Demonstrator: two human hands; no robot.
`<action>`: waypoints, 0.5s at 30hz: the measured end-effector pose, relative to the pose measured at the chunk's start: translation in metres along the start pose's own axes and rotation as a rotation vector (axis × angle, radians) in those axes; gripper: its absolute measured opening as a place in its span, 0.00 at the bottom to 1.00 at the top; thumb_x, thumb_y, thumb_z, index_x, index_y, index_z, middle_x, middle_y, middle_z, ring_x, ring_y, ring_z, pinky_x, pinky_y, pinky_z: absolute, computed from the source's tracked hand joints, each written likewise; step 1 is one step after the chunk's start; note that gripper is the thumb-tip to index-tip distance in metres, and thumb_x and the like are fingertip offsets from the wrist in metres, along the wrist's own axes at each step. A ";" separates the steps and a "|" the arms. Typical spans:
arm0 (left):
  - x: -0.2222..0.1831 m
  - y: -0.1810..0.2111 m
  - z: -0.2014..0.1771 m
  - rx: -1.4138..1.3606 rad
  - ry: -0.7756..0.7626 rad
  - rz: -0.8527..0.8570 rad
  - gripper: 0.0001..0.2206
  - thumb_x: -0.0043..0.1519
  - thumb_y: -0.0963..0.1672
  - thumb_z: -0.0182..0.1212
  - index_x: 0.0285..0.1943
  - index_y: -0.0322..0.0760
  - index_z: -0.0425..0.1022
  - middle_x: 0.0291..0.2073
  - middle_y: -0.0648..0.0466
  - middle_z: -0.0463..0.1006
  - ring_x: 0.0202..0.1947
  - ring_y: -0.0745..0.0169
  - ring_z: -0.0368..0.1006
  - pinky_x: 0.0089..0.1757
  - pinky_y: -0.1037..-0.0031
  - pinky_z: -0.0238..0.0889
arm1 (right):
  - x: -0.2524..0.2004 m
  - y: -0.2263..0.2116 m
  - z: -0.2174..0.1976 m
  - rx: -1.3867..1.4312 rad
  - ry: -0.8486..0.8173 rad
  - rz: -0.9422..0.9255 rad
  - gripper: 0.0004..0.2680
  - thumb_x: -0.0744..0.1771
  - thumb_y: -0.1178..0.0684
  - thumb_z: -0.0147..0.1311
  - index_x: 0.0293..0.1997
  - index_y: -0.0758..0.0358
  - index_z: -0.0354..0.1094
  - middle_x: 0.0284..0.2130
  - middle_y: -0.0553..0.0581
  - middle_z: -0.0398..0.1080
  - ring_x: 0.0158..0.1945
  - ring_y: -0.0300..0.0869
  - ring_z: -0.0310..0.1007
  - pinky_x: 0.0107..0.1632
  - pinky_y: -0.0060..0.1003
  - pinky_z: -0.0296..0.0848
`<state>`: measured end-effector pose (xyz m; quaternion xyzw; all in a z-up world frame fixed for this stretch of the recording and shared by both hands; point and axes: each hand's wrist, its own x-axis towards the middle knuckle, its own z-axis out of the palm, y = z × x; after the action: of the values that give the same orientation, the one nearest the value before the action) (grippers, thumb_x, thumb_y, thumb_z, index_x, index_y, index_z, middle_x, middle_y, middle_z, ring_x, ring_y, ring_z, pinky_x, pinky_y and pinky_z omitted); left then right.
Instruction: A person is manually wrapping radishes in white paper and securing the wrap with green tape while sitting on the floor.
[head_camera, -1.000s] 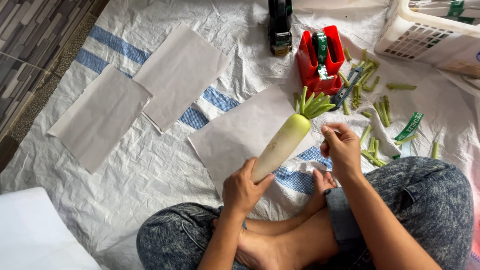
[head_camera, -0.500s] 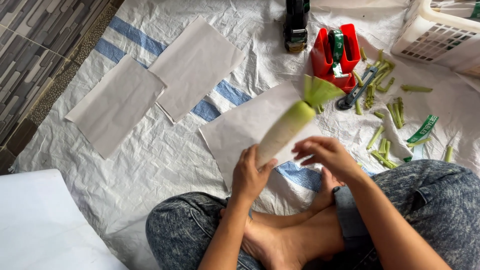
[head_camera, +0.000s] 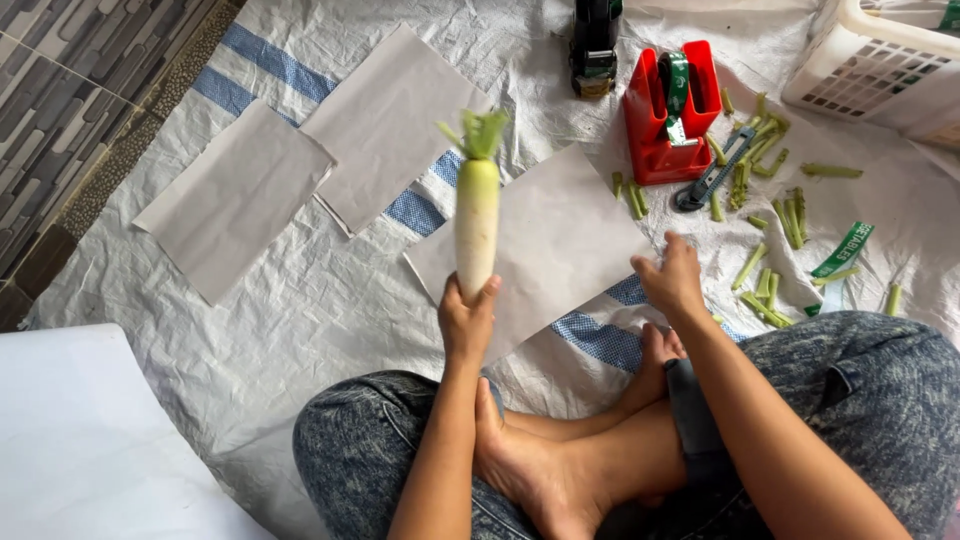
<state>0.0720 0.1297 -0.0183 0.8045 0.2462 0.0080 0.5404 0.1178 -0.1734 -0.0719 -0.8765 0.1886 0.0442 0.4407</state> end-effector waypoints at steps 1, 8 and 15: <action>-0.001 0.006 -0.004 -0.067 0.060 0.017 0.21 0.55 0.52 0.71 0.51 0.37 0.76 0.29 0.45 0.79 0.22 0.51 0.79 0.24 0.68 0.74 | 0.007 -0.001 0.003 -0.029 0.039 0.007 0.28 0.65 0.51 0.65 0.69 0.77 0.56 0.48 0.77 0.66 0.53 0.66 0.72 0.52 0.59 0.73; -0.001 0.036 -0.067 -0.245 0.345 0.172 0.20 0.58 0.50 0.70 0.52 0.32 0.75 0.26 0.48 0.77 0.19 0.63 0.75 0.24 0.74 0.68 | 0.020 -0.016 -0.011 0.614 -0.132 0.268 0.09 0.64 0.51 0.64 0.45 0.59 0.73 0.32 0.56 0.72 0.33 0.42 0.75 0.35 0.38 0.76; -0.023 0.078 -0.135 -0.518 0.349 0.105 0.26 0.58 0.48 0.66 0.63 0.32 0.68 0.36 0.54 0.75 0.20 0.78 0.63 0.21 0.89 0.61 | -0.072 -0.076 -0.185 0.479 0.146 -0.402 0.03 0.71 0.55 0.60 0.48 0.56 0.71 0.50 0.51 0.72 0.53 0.38 0.70 0.60 0.32 0.74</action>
<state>0.0444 0.2148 0.1116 0.6383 0.2831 0.2364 0.6757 0.0625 -0.2575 0.1154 -0.7685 0.0475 -0.1523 0.6197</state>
